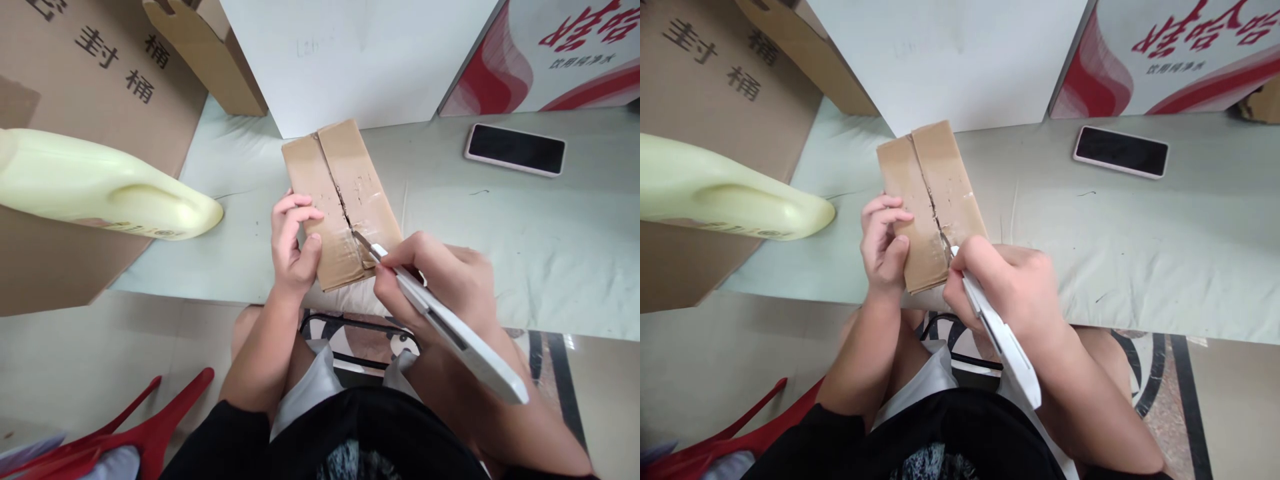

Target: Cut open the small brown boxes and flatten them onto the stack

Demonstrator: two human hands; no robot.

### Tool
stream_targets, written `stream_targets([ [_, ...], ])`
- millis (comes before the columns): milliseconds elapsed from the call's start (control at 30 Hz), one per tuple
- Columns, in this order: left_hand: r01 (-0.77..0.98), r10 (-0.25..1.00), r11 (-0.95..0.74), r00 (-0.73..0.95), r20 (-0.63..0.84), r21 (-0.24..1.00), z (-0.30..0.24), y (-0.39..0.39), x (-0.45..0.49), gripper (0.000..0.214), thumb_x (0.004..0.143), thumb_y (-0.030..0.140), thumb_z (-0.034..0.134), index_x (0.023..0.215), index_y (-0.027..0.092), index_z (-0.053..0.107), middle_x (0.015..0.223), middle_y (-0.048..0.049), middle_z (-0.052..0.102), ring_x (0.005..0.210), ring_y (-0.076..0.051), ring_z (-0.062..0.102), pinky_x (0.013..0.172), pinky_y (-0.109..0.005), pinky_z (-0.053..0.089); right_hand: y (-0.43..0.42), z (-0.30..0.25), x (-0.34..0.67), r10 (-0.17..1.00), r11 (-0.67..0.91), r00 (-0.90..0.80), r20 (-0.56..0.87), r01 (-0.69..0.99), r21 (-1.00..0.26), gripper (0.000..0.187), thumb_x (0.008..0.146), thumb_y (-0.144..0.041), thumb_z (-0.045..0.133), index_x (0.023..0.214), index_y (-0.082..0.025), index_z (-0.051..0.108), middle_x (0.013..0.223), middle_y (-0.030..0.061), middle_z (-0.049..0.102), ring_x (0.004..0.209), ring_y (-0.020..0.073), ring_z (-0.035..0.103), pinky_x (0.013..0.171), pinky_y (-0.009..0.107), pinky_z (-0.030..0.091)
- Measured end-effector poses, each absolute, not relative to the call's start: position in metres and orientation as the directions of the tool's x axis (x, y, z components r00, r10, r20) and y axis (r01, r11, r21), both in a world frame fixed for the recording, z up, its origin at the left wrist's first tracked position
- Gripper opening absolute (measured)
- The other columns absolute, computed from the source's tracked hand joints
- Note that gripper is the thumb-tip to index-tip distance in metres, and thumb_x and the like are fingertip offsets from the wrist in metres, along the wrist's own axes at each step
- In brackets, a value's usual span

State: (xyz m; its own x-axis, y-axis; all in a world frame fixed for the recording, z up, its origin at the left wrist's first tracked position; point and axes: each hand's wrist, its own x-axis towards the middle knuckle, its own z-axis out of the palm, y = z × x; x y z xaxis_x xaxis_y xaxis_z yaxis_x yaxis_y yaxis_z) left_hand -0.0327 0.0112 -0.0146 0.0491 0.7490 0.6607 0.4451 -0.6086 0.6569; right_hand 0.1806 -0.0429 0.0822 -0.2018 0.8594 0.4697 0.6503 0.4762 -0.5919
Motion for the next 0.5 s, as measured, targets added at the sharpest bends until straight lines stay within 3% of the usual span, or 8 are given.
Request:
stream_targets([
  [100, 0.447, 0.749, -0.609, 0.052, 0.661, 0.655, -0.014, 0.011, -0.032, 0.029, 0.105, 0.052, 0.054, 0.113, 0.029, 0.068, 0.125, -0.007, 0.062, 0.125, -0.028, 0.062, 0.125, -0.053, 0.043, -0.045, 0.084, 0.177, 0.871, 0.447, -0.195, 0.451, 0.697, -0.561, 0.013, 0.081, -0.014, 0.056, 0.075, -0.024, 0.05, 0.05, -0.0091, 0.048, 0.041, 0.006, 0.037, 0.043, 0.018, 0.032],
  [267, 0.443, 0.756, -0.602, 0.046, 0.653, 0.664, -0.014, 0.01, -0.033, 0.029, 0.104, 0.053, 0.055, 0.114, 0.028, 0.068, 0.126, -0.008, 0.061, 0.127, -0.028, 0.061, 0.125, -0.054, 0.043, -0.046, 0.085, 0.175, 0.914, 0.398, -0.212, 0.346, 0.643, -0.655, 0.015, 0.082, -0.013, 0.058, 0.076, -0.024, 0.05, 0.05, -0.0097, 0.047, 0.041, 0.0059, 0.04, 0.041, 0.017, 0.033],
  [500, 0.44, 0.754, -0.608, 0.056, 0.655, 0.661, -0.014, 0.011, -0.033, 0.03, 0.104, 0.053, 0.056, 0.114, 0.028, 0.068, 0.125, -0.0078, 0.061, 0.126, -0.028, 0.061, 0.123, -0.053, 0.045, -0.048, 0.088, 0.186, 0.895, 0.439, -0.233, 0.381, 0.609, -0.66, 0.014, 0.083, -0.012, 0.059, 0.077, -0.023, 0.052, 0.052, -0.0084, 0.049, 0.041, 0.0053, 0.04, 0.044, 0.018, 0.037],
])
